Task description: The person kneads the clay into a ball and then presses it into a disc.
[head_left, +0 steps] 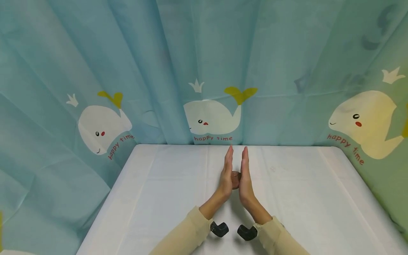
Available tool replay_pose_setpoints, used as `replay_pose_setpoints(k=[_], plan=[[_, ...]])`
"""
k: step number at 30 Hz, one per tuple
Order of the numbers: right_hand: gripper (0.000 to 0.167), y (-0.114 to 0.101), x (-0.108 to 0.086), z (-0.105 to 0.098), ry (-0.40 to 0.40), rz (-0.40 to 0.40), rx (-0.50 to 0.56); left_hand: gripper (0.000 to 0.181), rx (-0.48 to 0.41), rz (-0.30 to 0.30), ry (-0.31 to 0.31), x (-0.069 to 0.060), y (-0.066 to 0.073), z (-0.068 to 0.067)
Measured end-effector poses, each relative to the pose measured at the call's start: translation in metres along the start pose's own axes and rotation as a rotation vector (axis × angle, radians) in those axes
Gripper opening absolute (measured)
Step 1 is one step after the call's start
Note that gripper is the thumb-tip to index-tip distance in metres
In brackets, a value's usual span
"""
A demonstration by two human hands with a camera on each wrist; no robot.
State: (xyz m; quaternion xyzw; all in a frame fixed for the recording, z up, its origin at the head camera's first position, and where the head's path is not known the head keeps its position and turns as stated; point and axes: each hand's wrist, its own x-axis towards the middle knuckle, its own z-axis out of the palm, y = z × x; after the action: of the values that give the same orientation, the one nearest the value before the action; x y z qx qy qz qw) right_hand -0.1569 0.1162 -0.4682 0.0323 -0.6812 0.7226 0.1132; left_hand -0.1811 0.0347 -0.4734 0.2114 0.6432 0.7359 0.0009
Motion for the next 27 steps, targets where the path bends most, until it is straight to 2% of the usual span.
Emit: replay_pose_setpoints(k=[6, 10, 14, 27], plan=[[0.058, -0.0031, 0.0010, 0.0020, -0.010, -0.016, -0.042, 0.055, -0.055, 0.005, 0.038, -0.0019, -0.0042, -0.0006], [0.057, 0.0000, 0.0006, 0.0012, 0.003, 0.003, -0.023, 0.055, -0.040, 0.027, 0.025, -0.0014, -0.0024, 0.0002], [0.055, -0.0002, 0.0004, 0.0010, 0.000, 0.012, -0.019, 0.056, -0.017, 0.019, 0.017, -0.0024, -0.0017, 0.0010], [0.053, 0.0002, -0.0001, 0.0027, -0.019, 0.058, 0.008, 0.056, -0.028, 0.003, -0.008, -0.0064, -0.0002, 0.0022]])
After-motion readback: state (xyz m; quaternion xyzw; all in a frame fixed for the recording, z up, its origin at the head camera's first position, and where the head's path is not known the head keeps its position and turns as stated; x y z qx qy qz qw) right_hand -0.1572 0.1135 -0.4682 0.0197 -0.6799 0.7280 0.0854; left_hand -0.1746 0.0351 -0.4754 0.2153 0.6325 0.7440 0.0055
